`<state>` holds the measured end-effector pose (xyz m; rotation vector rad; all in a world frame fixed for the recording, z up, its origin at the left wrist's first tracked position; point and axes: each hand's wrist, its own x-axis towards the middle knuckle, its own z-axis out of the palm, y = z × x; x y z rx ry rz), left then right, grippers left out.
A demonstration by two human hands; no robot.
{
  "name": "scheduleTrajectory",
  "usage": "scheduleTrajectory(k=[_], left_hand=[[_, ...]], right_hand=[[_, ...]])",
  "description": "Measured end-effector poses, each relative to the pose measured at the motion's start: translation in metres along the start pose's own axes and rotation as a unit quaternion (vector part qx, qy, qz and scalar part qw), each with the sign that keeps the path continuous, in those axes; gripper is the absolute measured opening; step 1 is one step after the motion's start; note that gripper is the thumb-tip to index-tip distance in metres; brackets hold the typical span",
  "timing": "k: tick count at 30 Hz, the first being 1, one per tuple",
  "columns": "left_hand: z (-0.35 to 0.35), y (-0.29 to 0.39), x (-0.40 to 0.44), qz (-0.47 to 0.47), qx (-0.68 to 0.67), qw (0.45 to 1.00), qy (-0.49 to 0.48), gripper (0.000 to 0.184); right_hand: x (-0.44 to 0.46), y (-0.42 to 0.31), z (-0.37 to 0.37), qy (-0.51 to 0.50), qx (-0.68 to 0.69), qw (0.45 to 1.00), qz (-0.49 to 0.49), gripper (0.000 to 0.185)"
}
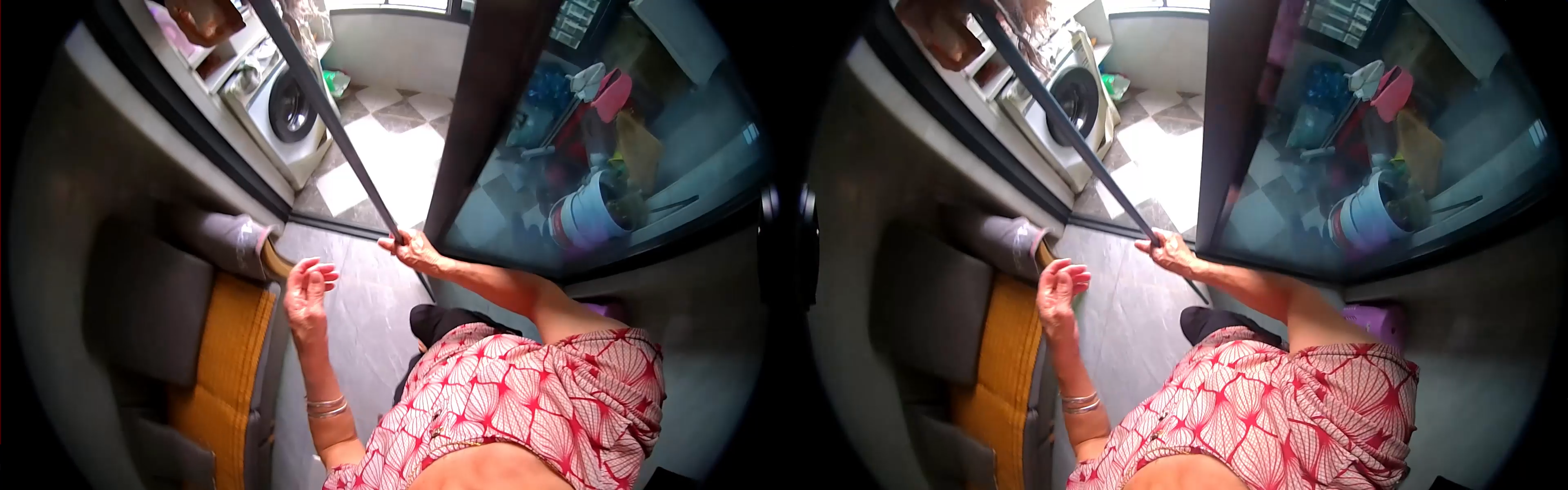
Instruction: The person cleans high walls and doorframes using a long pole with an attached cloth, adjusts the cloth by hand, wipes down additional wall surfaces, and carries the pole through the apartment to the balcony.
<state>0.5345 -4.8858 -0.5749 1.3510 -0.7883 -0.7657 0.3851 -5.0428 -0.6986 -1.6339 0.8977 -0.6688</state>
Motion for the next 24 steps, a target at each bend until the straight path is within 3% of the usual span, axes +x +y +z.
scheduleTrajectory(k=[3, 4, 6, 8, 9, 10, 11, 12, 14, 17, 20, 21, 24], left_hand=[[-0.017, 0.029, 0.085, 0.112, -0.023, 0.993, -0.037, 0.044], [-0.021, 0.043, 0.116, 0.142, -0.009, 0.989, -0.042, 0.046], [-0.028, 0.078, 0.18, 0.208, 0.018, 0.977, -0.035, 0.051], [-0.035, 0.118, 0.242, 0.288, 0.084, 0.954, -0.004, 0.054], [-0.04, 0.135, 0.274, 0.32, 0.093, 0.943, 0.019, 0.055], [-0.04, 0.156, 0.298, 0.351, 0.092, 0.931, 0.043, 0.057], [-0.032, 0.178, 0.314, 0.37, 0.079, 0.924, 0.049, 0.061], [-0.043, 0.191, 0.341, 0.376, 0.055, 0.924, 0.037, 0.066], [-0.047, 0.213, 0.395, 0.412, 0.068, 0.908, 0.029, 0.068], [-0.04, 0.231, 0.449, 0.424, 0.073, 0.902, 0.034, 0.065], [-0.039, 0.226, 0.517, 0.416, 0.105, 0.9, 0.081, 0.065], [-0.044, 0.222, 0.541, 0.393, 0.076, 0.912, 0.09, 0.063], [-0.047, 0.223, 0.61, 0.354, -0.013, 0.918, 0.177, 0.052]], right_hand=[[0.054, -0.02, 0.013, -0.001, -0.037, 0.999, 0.024, 0.027], [0.074, -0.019, 0.017, -0.012, -0.056, 0.998, 0.037, 0.017], [0.127, 0.026, 0.049, 0.0, 0.136, 0.986, -0.101, 0.008], [0.163, -0.002, 0.052, 0.003, 0.001, 0.992, -0.123, 0.016], [0.189, 0.007, 0.065, -0.01, 0.147, 0.984, -0.097, 0.013], [0.208, -0.01, 0.053, -0.032, -0.023, 0.996, -0.078, 0.011], [0.218, -0.027, 0.049, -0.056, -0.038, 0.997, -0.032, 0.009], [0.232, -0.038, 0.049, -0.076, -0.056, 0.995, 0.01, 0.008], [0.272, -0.027, 0.051, -0.024, 0.039, 0.997, -0.055, 0.016], [0.318, -0.033, 0.032, -0.02, -0.104, 0.993, -0.046, 0.009], [0.365, -0.025, 0.015, 0.052, -0.185, 0.981, -0.025, 0.021], [0.382, -0.019, 0.01, 0.062, -0.188, 0.98, 0.009, 0.028], [0.436, 0.0, -0.004, 0.118, -0.241, 0.963, -0.027, 0.033]])
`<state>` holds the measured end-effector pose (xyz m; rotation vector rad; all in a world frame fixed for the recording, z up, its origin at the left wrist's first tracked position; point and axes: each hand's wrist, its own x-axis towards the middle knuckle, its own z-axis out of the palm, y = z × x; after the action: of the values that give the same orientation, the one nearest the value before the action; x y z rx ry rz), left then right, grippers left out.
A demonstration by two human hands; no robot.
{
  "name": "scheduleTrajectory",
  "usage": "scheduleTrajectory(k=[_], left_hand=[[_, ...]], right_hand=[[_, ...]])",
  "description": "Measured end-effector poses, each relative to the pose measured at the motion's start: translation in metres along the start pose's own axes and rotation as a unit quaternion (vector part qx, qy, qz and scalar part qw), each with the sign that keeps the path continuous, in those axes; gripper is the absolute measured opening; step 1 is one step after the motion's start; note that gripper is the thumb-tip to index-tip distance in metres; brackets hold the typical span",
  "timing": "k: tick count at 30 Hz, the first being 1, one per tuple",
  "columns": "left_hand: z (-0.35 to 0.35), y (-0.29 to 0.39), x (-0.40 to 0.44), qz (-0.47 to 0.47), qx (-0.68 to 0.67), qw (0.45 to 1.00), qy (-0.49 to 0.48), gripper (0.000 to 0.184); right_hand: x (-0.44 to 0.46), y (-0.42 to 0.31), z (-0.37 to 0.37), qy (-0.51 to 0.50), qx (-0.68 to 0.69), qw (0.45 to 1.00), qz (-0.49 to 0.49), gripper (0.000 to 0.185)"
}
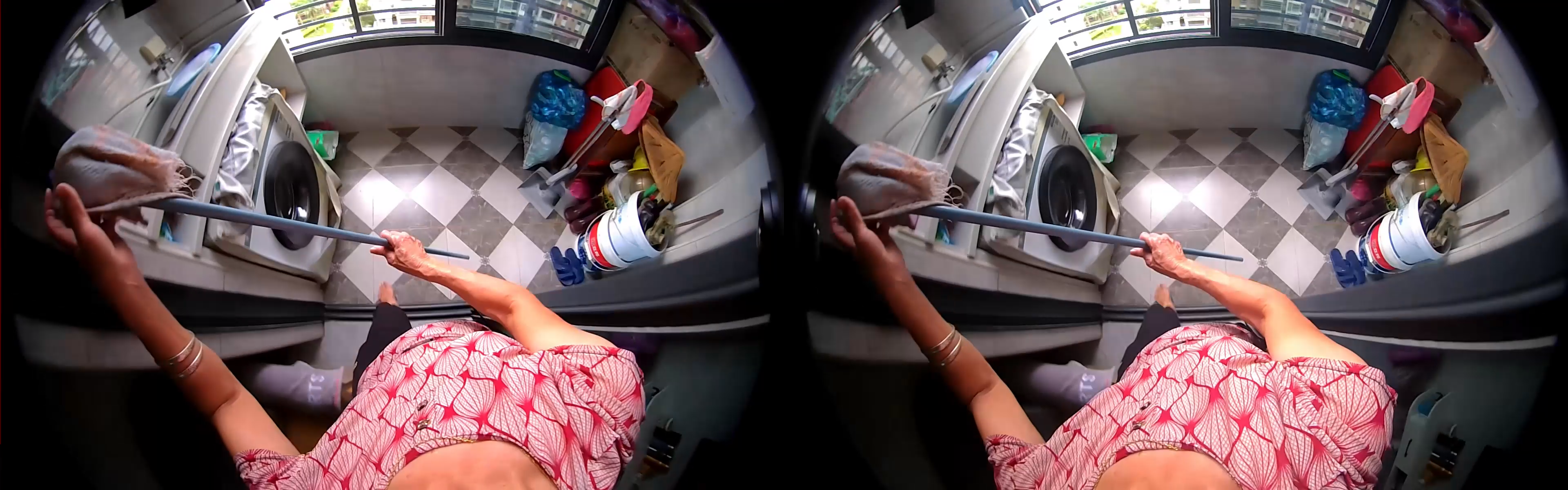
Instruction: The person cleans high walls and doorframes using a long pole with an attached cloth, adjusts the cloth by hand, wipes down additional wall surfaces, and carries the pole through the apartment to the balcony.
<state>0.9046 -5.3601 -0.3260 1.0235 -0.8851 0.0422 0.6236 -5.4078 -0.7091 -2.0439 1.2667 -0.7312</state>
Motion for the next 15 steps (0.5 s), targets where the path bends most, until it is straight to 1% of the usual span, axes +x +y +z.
scheduleTrajectory(k=[1, 2, 4, 5, 6, 8, 10, 11, 12, 13, 14, 15], left_hand=[[0.007, -0.015, 0.018, -0.005, 0.033, 0.999, 0.003, 0.044], [0.007, -0.034, 0.041, 0.072, 0.101, 0.992, -0.033, 0.039], [-0.006, -0.073, 0.107, 0.204, 0.171, 0.955, -0.132, 0.036], [-0.007, -0.082, 0.13, 0.265, 0.221, 0.932, -0.112, 0.035], [-0.005, -0.093, 0.147, 0.283, 0.229, 0.927, -0.085, 0.034], [-0.002, -0.115, 0.179, 0.317, 0.246, 0.916, -0.028, 0.033], [-0.021, -0.164, 0.262, 0.312, 0.225, 0.923, -0.012, 0.024], [-0.025, -0.186, 0.297, 0.347, 0.317, 0.883, 0.006, 0.025], [0.003, -0.176, 0.291, 0.418, 0.413, 0.809, -0.011, 0.02], [0.032, -0.166, 0.283, 0.495, 0.5, 0.71, -0.011, 0.021], [0.06, -0.155, 0.275, 0.568, 0.557, 0.605, 0.002, 0.027], [0.091, -0.145, 0.27, 0.465, 0.537, 0.699, 0.085, 0.024]], right_hand=[[0.022, 0.007, 0.0, 0.011, -0.001, 1.0, -0.009, 0.033], [0.048, 0.014, -0.001, 0.04, -0.009, 0.998, -0.041, 0.034], [0.104, 0.016, -0.016, 0.023, -0.022, 0.999, 0.013, 0.035], [0.137, 0.021, -0.019, 0.03, -0.057, 0.998, 0.015, 0.035], [0.167, 0.022, -0.029, 0.048, -0.054, 0.997, -0.02, 0.037], [0.226, 0.019, -0.047, 0.101, -0.071, 0.989, -0.082, 0.037], [0.273, 0.02, -0.067, 0.077, -0.116, 0.987, -0.075, 0.036], [0.292, 0.032, -0.071, 0.08, -0.125, 0.986, -0.08, 0.035], [0.304, 0.042, -0.076, 0.069, -0.112, 0.99, -0.048, 0.035], [0.312, 0.063, -0.078, 0.061, -0.131, 0.989, -0.035, 0.033], [0.316, 0.091, -0.072, 0.052, -0.146, 0.988, -0.026, 0.032], [0.316, 0.124, -0.066, 0.025, -0.159, 0.987, -0.018, 0.03]])
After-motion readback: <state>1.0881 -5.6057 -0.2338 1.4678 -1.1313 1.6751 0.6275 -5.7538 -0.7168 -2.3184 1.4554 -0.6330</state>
